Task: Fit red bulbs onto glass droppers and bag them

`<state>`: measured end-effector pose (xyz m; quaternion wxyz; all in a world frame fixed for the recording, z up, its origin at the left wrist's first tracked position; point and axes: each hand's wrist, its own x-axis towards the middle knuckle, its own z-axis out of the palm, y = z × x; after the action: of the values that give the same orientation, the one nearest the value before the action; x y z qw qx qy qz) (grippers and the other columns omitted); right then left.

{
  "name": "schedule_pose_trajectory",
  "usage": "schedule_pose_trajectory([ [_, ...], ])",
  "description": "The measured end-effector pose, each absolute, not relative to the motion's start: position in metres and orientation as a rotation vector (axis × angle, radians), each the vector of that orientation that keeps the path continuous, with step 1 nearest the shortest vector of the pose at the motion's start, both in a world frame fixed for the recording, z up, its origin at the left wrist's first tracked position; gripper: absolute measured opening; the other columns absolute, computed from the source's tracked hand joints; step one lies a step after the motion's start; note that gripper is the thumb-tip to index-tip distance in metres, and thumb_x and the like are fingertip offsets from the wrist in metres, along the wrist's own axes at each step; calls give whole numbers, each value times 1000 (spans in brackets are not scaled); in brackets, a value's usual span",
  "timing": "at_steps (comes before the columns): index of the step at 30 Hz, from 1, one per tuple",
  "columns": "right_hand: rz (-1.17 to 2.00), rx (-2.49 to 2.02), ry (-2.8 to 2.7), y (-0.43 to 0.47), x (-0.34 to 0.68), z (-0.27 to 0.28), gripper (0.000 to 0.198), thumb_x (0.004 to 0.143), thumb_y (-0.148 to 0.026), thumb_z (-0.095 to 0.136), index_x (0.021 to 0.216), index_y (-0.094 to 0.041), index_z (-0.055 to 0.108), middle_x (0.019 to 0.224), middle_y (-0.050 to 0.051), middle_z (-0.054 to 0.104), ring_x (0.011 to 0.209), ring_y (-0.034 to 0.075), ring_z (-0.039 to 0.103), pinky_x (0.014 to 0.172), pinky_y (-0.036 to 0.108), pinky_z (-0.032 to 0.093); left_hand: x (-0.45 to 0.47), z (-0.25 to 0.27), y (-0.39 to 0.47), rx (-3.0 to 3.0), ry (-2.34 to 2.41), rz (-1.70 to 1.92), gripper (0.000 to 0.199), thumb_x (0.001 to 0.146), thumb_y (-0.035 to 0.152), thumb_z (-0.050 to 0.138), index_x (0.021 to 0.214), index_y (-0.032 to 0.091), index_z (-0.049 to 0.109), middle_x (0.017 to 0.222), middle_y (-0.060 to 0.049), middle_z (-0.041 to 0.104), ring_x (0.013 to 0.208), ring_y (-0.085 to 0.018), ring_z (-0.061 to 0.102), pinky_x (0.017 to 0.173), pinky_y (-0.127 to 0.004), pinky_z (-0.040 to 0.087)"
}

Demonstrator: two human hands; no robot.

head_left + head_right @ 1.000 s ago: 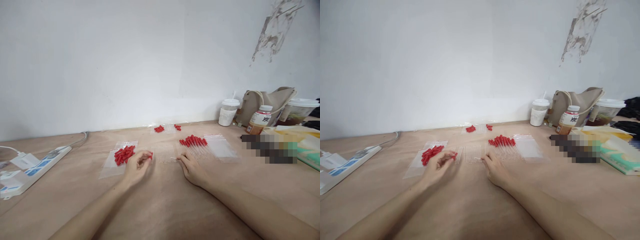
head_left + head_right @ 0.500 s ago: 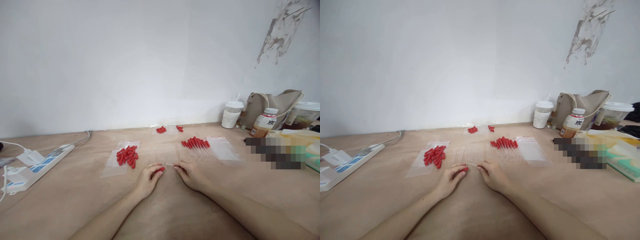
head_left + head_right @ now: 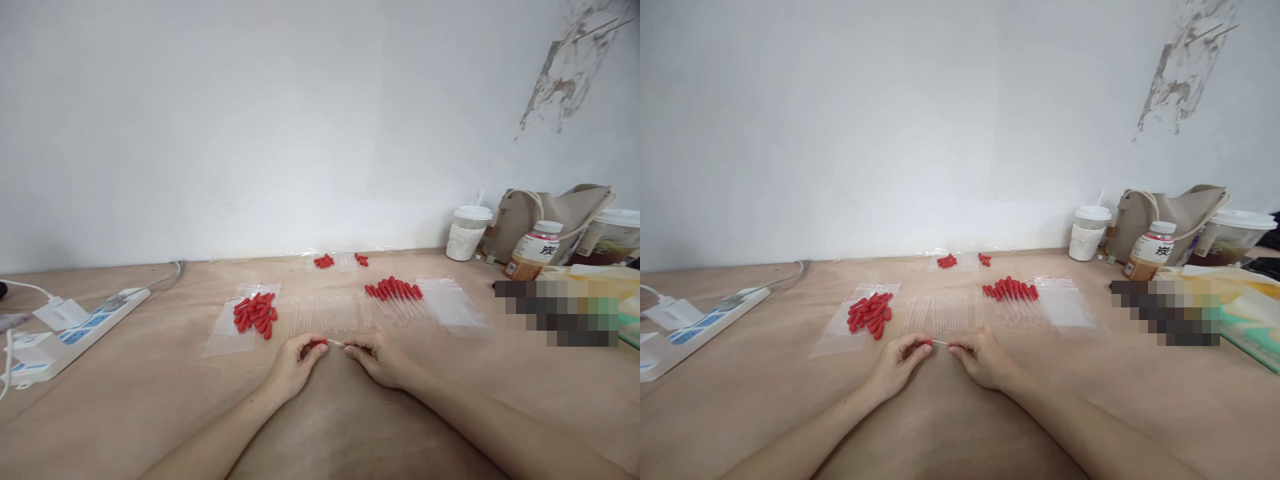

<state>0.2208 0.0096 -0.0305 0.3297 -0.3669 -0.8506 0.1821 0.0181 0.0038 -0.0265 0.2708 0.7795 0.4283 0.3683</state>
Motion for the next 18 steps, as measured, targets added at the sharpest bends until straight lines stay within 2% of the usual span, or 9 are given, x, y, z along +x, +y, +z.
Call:
schedule_pose_trajectory([
  [4, 544, -983, -2312, 10, 224, -28, 26, 86, -27, 38, 88, -28, 64, 78, -3, 68, 66, 13, 58, 86, 36, 25, 16, -24, 0, 2183, 1084, 925, 20, 86, 27, 43, 83, 17, 60, 76, 0, 60, 73, -14, 54, 67, -21, 40],
  [7, 455, -990, -2366, 10, 227, -26, 25, 85, -26, 39, 84, -27, 64, 75, -3, 68, 63, 11, 56, 81, 34, 24, 16, -21, -3, 2263, 1069, 862, 19, 86, 26, 44, 81, 18, 61, 75, 0, 59, 72, -13, 53, 67, -21, 39],
  [12, 193, -1010, -2386, 7, 227, -25, 22, 84, -22, 42, 82, -25, 64, 76, -1, 66, 69, 12, 55, 73, 31, 21, 18, -19, -6, 2362, 1103, 794, 19, 85, 25, 45, 77, 17, 60, 72, 0, 58, 72, -13, 53, 67, -21, 38],
  [18, 193, -1023, -2367, 1, 222, -25, 21, 83, -19, 42, 73, -21, 60, 68, -2, 64, 62, 9, 50, 69, 29, 20, 19, -20, -7, 2418, 1149, 806, 19, 84, 28, 46, 77, 17, 60, 69, 0, 57, 66, -13, 52, 62, -21, 38],
])
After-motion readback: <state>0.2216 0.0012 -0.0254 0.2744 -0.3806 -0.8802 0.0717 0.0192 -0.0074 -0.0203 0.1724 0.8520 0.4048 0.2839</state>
